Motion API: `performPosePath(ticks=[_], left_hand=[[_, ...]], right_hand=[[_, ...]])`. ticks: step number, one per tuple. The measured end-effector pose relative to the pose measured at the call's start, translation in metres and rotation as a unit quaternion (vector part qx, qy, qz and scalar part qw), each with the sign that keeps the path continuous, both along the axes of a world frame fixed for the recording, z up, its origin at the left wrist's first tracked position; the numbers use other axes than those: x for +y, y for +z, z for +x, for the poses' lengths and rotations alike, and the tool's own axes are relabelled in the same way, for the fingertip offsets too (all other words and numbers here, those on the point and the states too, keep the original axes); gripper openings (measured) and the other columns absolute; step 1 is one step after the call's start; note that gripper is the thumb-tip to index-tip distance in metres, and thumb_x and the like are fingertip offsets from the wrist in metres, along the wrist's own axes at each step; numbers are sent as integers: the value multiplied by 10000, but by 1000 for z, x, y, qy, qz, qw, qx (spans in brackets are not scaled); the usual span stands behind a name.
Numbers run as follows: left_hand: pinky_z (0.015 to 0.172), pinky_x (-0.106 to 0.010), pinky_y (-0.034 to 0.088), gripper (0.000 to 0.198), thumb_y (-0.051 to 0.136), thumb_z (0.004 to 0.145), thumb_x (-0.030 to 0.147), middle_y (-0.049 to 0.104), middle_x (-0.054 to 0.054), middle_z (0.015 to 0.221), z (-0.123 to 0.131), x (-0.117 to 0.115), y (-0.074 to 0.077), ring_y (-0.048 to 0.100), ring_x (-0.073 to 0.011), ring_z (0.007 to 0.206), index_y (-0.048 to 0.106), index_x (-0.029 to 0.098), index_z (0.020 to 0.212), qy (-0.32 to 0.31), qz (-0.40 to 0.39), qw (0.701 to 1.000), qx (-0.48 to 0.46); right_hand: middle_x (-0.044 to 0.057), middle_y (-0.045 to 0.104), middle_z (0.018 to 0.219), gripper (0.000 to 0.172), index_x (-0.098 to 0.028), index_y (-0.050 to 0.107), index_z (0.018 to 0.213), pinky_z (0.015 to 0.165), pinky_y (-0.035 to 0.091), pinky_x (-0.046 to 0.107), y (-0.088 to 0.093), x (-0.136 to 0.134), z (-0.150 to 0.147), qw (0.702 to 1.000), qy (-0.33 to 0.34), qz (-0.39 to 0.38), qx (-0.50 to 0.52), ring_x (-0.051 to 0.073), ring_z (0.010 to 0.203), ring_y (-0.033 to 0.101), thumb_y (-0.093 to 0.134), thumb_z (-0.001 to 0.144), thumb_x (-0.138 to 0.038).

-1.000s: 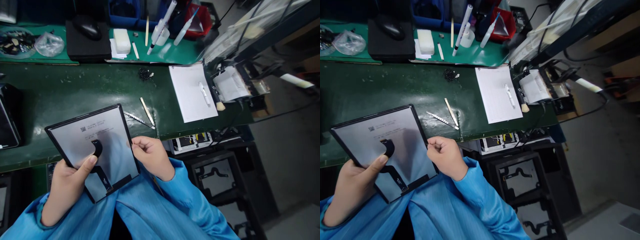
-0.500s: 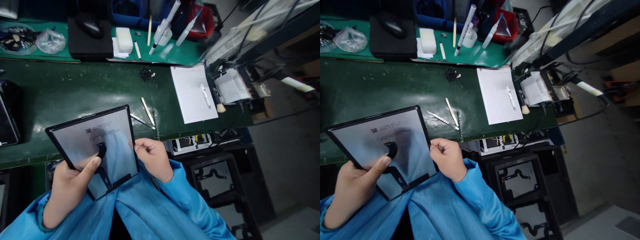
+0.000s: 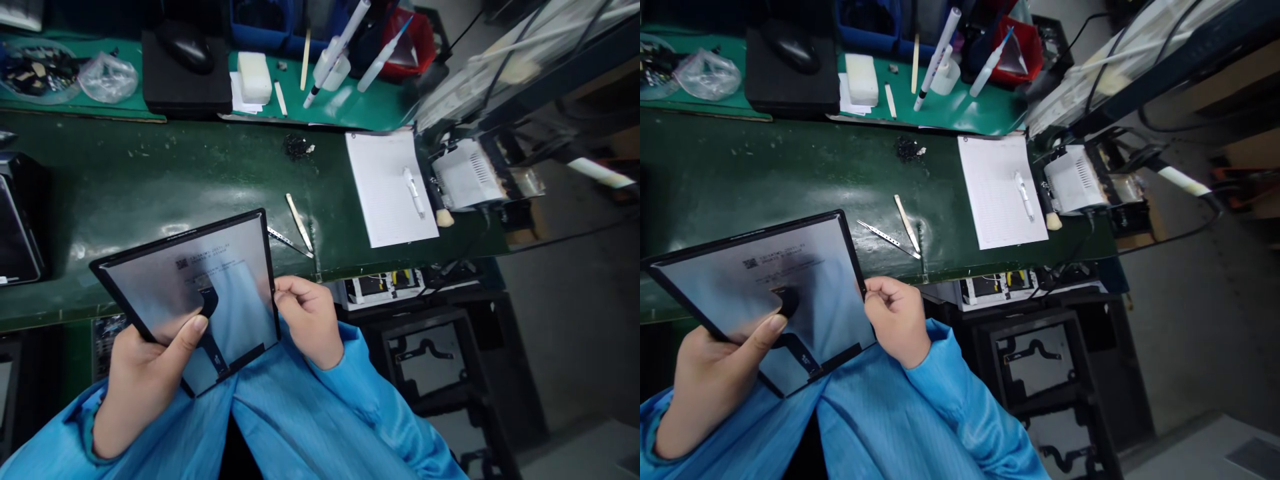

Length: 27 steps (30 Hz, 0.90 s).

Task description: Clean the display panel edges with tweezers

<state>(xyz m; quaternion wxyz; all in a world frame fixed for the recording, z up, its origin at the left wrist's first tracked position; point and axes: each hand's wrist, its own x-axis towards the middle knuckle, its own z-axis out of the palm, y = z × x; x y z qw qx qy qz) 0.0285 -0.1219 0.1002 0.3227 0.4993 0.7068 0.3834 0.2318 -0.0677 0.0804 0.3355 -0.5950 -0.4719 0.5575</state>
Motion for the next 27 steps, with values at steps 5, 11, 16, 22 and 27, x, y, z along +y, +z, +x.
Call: performPosePath(ticks=[5,11,16,22,27], left_hand=[[634,-196,619,87,749,783,314,760,11,752,1,-1,1,757,-205,693,823,271,768,-5,-1,1000,-9],[621,-176,608,69,754,765,300,754,29,740,4,-1,0,752,-192,665,819,282,752,1,8,1000,-21],[605,-177,605,88,739,780,296,756,27,749,3,-3,0,753,-192,670,820,271,756,2,6,1000,-17],[558,-169,584,113,733,817,310,752,28,721,3,-8,-5,743,-180,648,815,272,749,-9,20,1000,15],[560,-184,590,127,729,832,317,754,12,727,1,-13,-9,742,-189,648,816,259,759,-10,19,999,32]], right_hand=[[-45,456,490,140,-176,629,612,435,308,205,1,1,-2,1000,-9,3,1,83,463,357,571,713,-254],[-41,467,493,137,-171,644,626,423,301,203,-2,-2,-7,999,-38,-9,-11,79,451,364,560,671,-270],[-28,507,503,163,-171,670,622,436,335,210,-3,-3,-7,999,-47,-6,0,86,464,387,576,697,-280],[-36,490,499,146,-175,673,633,429,320,212,-6,-4,-8,998,-54,2,-23,86,457,382,573,679,-271],[-39,485,489,153,-180,671,628,426,332,215,-5,-5,-10,998,-61,9,-26,85,443,383,555,678,-266]])
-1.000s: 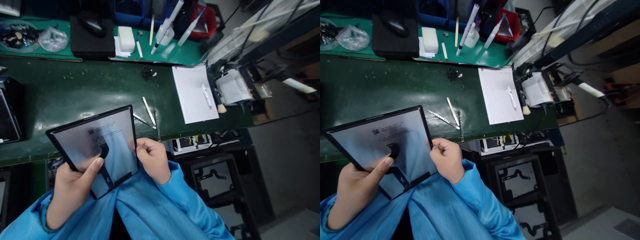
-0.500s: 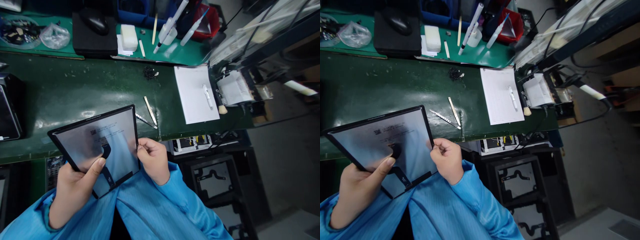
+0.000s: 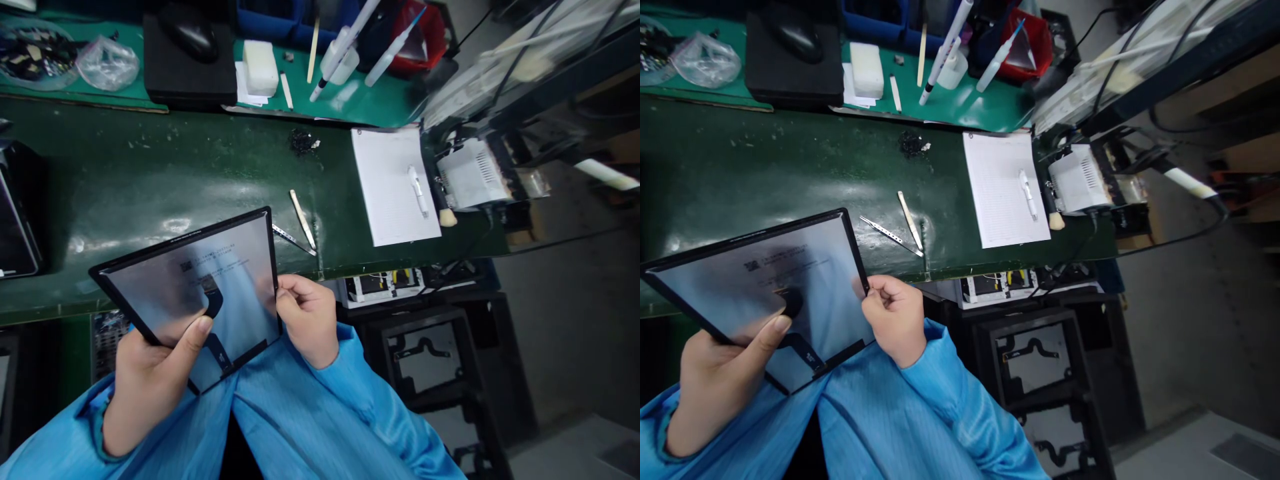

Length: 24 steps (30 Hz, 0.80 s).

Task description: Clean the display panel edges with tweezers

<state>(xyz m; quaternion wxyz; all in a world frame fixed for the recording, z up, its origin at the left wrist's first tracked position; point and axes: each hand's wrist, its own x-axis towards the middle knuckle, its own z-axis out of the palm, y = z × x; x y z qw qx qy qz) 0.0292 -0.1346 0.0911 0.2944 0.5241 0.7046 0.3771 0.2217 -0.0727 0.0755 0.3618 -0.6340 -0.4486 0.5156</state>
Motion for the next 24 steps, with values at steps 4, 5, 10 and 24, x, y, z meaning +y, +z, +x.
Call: performPosePath(ticks=[4,5,10,24], left_hand=[[581,-207,611,133,729,824,331,758,4,743,0,1,1,752,-212,679,817,250,765,9,-4,1000,-4],[588,-212,616,134,730,821,333,758,3,744,0,2,2,753,-216,682,817,250,762,12,-5,1000,-6],[612,-223,627,109,735,822,318,760,11,757,1,2,2,756,-218,699,817,267,770,9,-6,1000,-8],[614,-223,624,134,721,769,313,751,1,716,-1,9,7,753,-228,680,792,229,692,33,-54,996,-70]], right_hand=[[-20,533,510,182,-175,693,620,429,344,213,1,1,3,1000,9,-3,15,93,461,411,564,699,-277],[-16,542,516,184,-174,696,619,431,346,212,1,2,3,1000,9,-5,19,94,466,417,569,700,-280],[-27,513,500,169,-168,697,631,431,328,208,-1,2,3,1000,5,-18,23,85,459,394,588,687,-286],[-5,662,580,193,-197,782,720,462,411,213,-4,-3,9,999,0,8,46,110,498,507,593,734,-232]])
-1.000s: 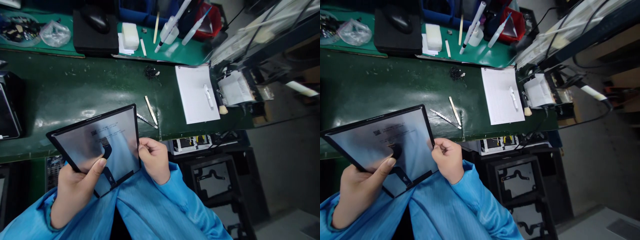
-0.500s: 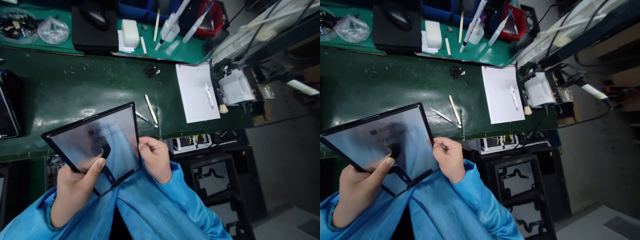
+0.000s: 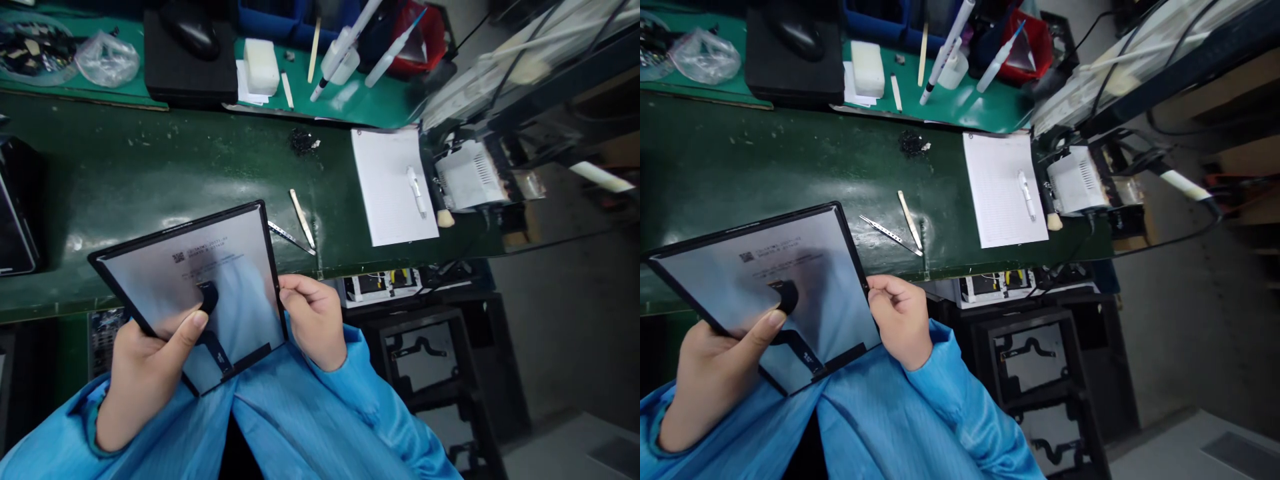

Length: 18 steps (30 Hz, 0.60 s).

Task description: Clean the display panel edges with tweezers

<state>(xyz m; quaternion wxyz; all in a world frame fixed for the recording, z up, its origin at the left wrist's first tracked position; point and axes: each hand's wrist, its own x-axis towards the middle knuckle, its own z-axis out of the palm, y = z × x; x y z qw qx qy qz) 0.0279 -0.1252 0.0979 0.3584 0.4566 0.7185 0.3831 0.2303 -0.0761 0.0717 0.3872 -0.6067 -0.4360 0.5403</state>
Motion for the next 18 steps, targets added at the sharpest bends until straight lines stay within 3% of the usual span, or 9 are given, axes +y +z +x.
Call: performPosePath(ticks=[7,11,18], left_hand=[[607,-223,617,138,768,722,376,760,-7,747,0,2,1,760,-245,730,790,242,701,32,-51,998,-27],[673,-210,615,126,745,771,369,765,11,777,2,-3,0,762,-220,752,811,265,742,18,-34,999,6],[645,-218,612,101,753,787,342,768,11,792,5,-7,0,759,-219,735,814,265,765,8,-10,999,30]], right_hand=[[-15,608,537,162,-183,757,676,445,388,208,2,2,-4,1000,-4,-9,6,97,476,466,613,708,-249],[-36,529,492,175,-163,730,655,418,323,196,4,5,-8,1000,-4,-21,-3,72,439,385,582,675,-254],[-29,537,509,172,-167,726,655,428,333,204,-1,3,-7,1000,-17,-25,4,84,463,404,592,686,-271]])
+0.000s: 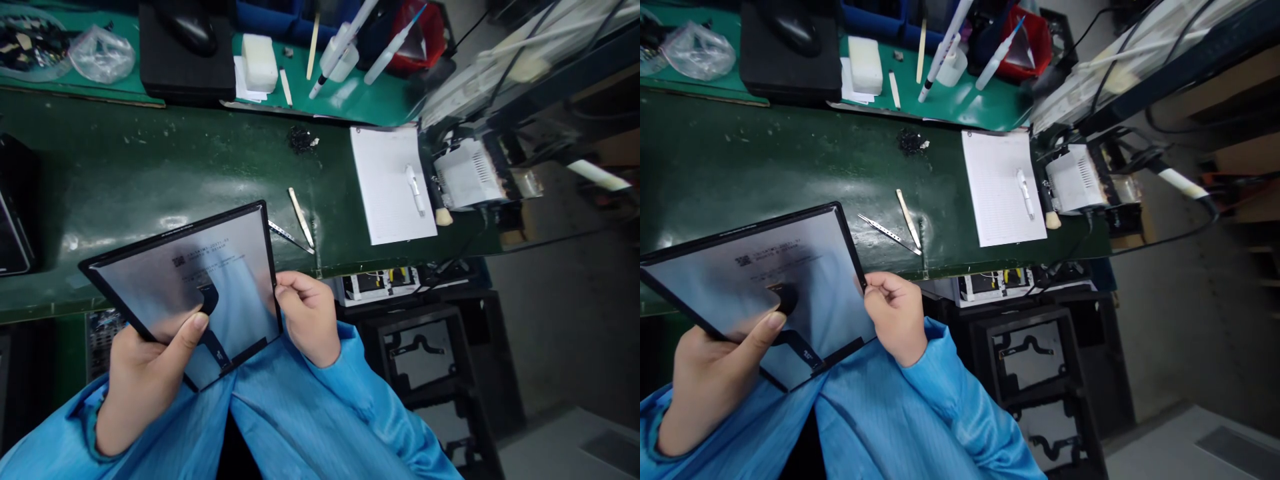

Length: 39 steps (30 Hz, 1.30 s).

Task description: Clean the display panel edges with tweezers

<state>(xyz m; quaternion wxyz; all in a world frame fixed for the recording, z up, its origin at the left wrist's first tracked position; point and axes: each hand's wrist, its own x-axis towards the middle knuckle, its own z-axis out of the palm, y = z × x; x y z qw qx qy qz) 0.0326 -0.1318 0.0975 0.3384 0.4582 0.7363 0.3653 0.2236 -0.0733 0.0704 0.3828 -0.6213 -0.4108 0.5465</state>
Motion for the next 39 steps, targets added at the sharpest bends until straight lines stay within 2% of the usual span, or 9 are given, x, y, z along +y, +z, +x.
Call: performPosePath(ticks=[3,7,15,21,28,35,37,39], left_hand=[[635,-169,596,87,744,788,311,766,23,781,-1,0,-1,759,-190,721,814,263,771,-12,16,1000,-4],[634,-118,577,78,741,778,279,761,36,762,-1,1,-2,755,-161,701,806,251,746,-9,36,999,2],[670,-88,569,77,734,797,247,767,44,794,-1,0,-6,757,-142,728,807,245,771,-23,73,997,9],[664,-97,574,82,732,806,259,766,53,795,-3,-2,-7,755,-139,718,810,253,782,-33,98,994,22],[676,-179,596,75,751,810,303,770,33,810,-1,-3,0,759,-189,767,816,273,788,-13,2,1000,0],[656,-217,600,97,741,796,332,765,24,782,0,-2,4,754,-210,745,807,275,752,-6,-12,1000,-11],[686,-245,615,118,741,791,353,767,14,793,-1,-1,3,756,-229,770,799,264,739,-3,-25,999,-20],[720,-287,630,160,757,770,380,765,-2,782,-3,1,2,754,-255,788,772,243,690,12,-47,998,-38]], right_hand=[[-19,564,528,177,-170,726,654,442,350,207,-1,0,1,1000,3,-4,12,89,478,429,601,699,-287],[-44,516,471,156,-165,707,635,411,312,197,5,2,-2,1000,-14,-11,-3,72,427,380,593,643,-271],[-26,548,508,172,-176,733,652,430,335,213,2,-1,-1,1000,-19,2,8,88,464,406,597,692,-273],[-42,521,476,168,-162,714,636,422,331,208,8,1,-4,1000,-23,-5,-9,76,434,390,587,645,-271],[-38,518,495,155,-173,716,653,431,328,214,7,-1,-1,1000,-19,-1,-6,85,457,387,597,674,-270],[-51,504,474,148,-162,713,655,413,319,205,7,-2,-1,1000,-13,1,-20,70,426,370,593,665,-248],[-47,537,490,155,-164,733,678,418,342,203,5,-4,0,1000,-13,11,-16,74,433,405,592,685,-228],[-28,619,548,174,-177,759,723,465,420,211,2,-4,2,1000,7,25,-4,93,478,508,587,726,-203]])
